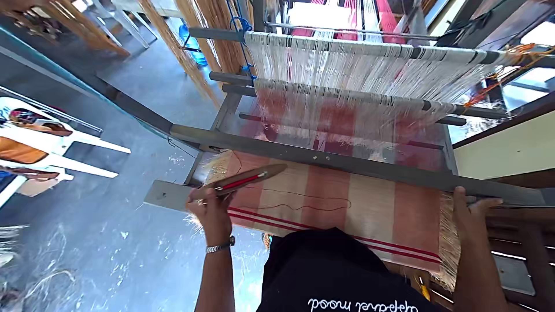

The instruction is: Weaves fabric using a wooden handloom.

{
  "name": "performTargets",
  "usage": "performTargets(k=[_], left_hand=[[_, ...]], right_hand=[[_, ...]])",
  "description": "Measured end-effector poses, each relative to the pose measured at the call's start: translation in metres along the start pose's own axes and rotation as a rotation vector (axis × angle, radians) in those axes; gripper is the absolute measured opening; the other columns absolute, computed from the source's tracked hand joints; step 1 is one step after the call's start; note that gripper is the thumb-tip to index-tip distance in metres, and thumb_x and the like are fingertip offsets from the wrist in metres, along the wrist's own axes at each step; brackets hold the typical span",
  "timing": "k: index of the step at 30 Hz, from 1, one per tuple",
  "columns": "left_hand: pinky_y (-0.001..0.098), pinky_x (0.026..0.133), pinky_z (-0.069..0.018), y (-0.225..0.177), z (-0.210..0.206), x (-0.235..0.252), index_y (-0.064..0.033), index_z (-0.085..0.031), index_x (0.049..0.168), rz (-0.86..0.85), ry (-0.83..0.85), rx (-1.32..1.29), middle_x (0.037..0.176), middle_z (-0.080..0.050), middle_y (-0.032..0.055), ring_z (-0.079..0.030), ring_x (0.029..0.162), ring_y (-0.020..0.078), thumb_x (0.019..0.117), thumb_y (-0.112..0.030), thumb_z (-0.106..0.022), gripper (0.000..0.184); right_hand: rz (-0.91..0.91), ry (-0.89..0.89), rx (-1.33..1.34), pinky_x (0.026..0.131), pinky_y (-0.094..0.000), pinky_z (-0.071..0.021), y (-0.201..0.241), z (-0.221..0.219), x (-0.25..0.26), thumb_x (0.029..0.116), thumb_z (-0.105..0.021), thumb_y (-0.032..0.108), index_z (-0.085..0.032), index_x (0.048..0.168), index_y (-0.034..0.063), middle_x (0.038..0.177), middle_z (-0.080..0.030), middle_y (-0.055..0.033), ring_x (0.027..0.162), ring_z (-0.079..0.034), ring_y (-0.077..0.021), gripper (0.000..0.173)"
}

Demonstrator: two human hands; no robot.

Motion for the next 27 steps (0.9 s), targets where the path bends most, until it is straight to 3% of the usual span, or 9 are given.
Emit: performTargets(k=[5,8,11,15,17,22,27], left_hand=[[0.0439,0.072,-0.0648,-0.019,0.02,0.044,-0.0092,0.003,0.156,-0.105,-0.151,0.035,0.123,-0.055,0.0211,-0.073,0.084,0.0271,0.1098,-0.018,-0.042,0.065],[0.0425,0.071,-0.0644,-0.016,0.01,0.074,-0.0096,0.002,0.157,-0.079,-0.233,0.031,0.123,-0.056,0.0227,-0.073,0.081,0.0266,0.1114,-0.019,-0.041,0.063],[0.0429,0.074,-0.0641,-0.006,-0.006,0.112,-0.013,0.003,0.159,-0.066,-0.254,0.001,0.132,-0.052,0.0232,-0.072,0.087,0.0271,0.1117,-0.023,-0.042,0.066],[0.0468,0.075,-0.0648,0.002,-0.024,0.167,-0.012,0.004,0.157,-0.137,-0.298,-0.051,0.137,-0.049,0.0261,-0.073,0.093,0.0319,0.1104,-0.022,-0.047,0.07],[0.0472,0.074,-0.0655,0.007,-0.032,0.19,-0.0107,0.005,0.157,-0.159,-0.34,-0.043,0.138,-0.048,0.0279,-0.073,0.093,0.0324,0.1101,-0.022,-0.048,0.071],[0.044,0.069,-0.0659,0.017,-0.054,0.222,-0.0114,0.004,0.157,-0.123,-0.41,0.006,0.137,-0.048,0.0287,-0.074,0.085,0.0293,0.1099,-0.022,-0.048,0.071],[0.0452,0.069,-0.0655,0.029,-0.076,0.239,-0.0131,0.007,0.158,-0.064,-0.321,0.028,0.135,-0.049,0.0281,-0.074,0.085,0.0298,0.11,-0.022,-0.047,0.073]], right_hand=[[0.009,-0.026,0.034,0.128,-0.0358,-0.0195,0.008,-0.02,0.026,0.1049,-0.05,0.052,0.022,0.154,-0.0115,0.165,0.002,-0.0381,0.158,-0.013,-0.033,0.107],[0.02,-0.048,0.035,0.127,-0.0394,-0.0213,0.023,-0.032,0.055,0.104,-0.053,0.05,0.02,0.154,-0.0128,0.164,0.0,-0.0388,0.158,-0.014,-0.0371,0.108],[0.046,-0.052,0.026,0.128,-0.0445,-0.0188,0.042,-0.051,0.096,0.1034,-0.052,0.053,0.022,0.154,-0.012,0.165,0.001,-0.0382,0.158,-0.011,-0.0394,0.11],[0.164,-0.092,0.145,0.128,-0.0349,-0.0188,0.065,-0.07,0.146,0.103,-0.057,0.046,0.021,0.153,-0.0143,0.163,0.003,-0.0406,0.158,-0.011,-0.0377,0.11],[0.088,-0.041,0.164,0.128,-0.0315,-0.0172,0.07,-0.077,0.154,0.1059,-0.052,0.045,0.023,0.153,-0.0115,0.165,0.005,-0.0369,0.159,-0.009,-0.0316,0.105],[-0.074,0.062,0.08,0.126,-0.0367,-0.0245,0.058,-0.08,0.152,0.1058,-0.042,0.058,0.016,0.158,-0.0071,0.168,-0.011,-0.0306,0.157,-0.023,-0.0273,0.102],[-0.134,0.165,0.122,0.12,-0.0441,-0.0373,0.04,-0.083,0.157,0.103,-0.039,0.066,0.011,0.162,0.0011,0.167,-0.019,-0.0255,0.151,-0.035,-0.0284,0.101]])
Point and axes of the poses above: each hand's wrist, its own x-axis towards the middle knuckle, its own z-axis out of the back of the hand, y = z × x, the point moved 8 cm from there along x, towards the middle knuckle
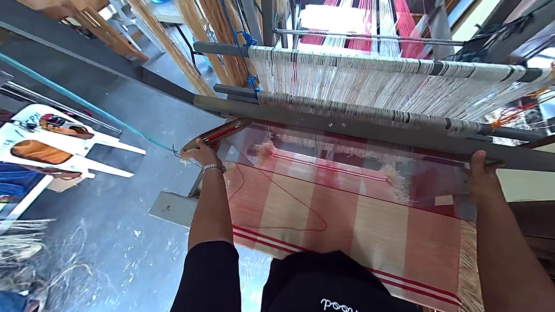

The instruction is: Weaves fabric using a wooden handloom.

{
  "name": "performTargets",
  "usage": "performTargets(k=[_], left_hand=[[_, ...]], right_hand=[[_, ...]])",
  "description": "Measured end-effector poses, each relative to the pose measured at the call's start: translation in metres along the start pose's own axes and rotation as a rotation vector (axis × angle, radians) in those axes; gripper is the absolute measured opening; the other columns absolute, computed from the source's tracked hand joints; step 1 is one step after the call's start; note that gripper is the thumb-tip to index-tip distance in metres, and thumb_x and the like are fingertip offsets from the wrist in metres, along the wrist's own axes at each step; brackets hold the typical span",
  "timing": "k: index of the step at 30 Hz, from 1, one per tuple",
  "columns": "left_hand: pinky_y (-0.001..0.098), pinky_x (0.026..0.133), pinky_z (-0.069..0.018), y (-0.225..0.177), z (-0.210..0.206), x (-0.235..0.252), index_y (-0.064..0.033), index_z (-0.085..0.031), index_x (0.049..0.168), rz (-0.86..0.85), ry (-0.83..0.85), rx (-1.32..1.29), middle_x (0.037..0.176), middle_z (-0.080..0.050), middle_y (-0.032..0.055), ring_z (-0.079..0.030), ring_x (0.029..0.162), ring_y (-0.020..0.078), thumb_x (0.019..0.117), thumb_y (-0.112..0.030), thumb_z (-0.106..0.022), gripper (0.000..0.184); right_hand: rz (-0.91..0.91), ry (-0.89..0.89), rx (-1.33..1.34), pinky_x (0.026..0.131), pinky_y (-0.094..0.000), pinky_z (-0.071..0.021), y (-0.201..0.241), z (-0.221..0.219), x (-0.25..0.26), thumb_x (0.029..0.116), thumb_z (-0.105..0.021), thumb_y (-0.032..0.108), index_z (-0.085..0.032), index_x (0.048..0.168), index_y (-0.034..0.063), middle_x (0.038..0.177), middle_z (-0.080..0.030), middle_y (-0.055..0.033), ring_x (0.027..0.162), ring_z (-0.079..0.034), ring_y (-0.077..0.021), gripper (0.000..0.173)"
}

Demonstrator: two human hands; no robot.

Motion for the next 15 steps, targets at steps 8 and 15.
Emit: performTargets(k=[8,15], left_hand=[[0.0485,0.067,-0.065,0.027,-0.04,-0.011,-0.015,0.002,0.157,0.061,0.183,0.004,0.13,-0.053,0.0279,-0.074,0.081,0.0321,0.1077,-0.019,-0.054,0.074],[0.0633,0.118,-0.0274,0.015,-0.093,-0.079,-0.012,-0.06,0.141,0.038,1.044,0.845,0.153,-0.053,0.01,-0.041,0.147,0.0313,0.1063,-0.063,-0.019,0.074]], right_hand=[[-0.179,0.126,0.1,0.102,-0.0526,-0.0526,-0.011,-0.012,-0.004,0.1038,-0.026,0.069,-0.027,0.161,0.0145,0.159,-0.044,-0.0132,0.136,-0.055,-0.0305,0.079],[-0.254,0.242,0.233,0.1,-0.047,-0.0566,-0.016,-0.023,-0.006,0.1025,-0.018,0.071,-0.028,0.16,0.0118,0.156,-0.048,-0.0117,0.13,-0.061,-0.0281,0.083]])
Point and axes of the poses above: each hand's wrist, its own x-axis towards the middle knuckle, its own z-axis out of the back of the hand, y = z × x, the point moved 8 cm from there along x, towards the middle knuckle
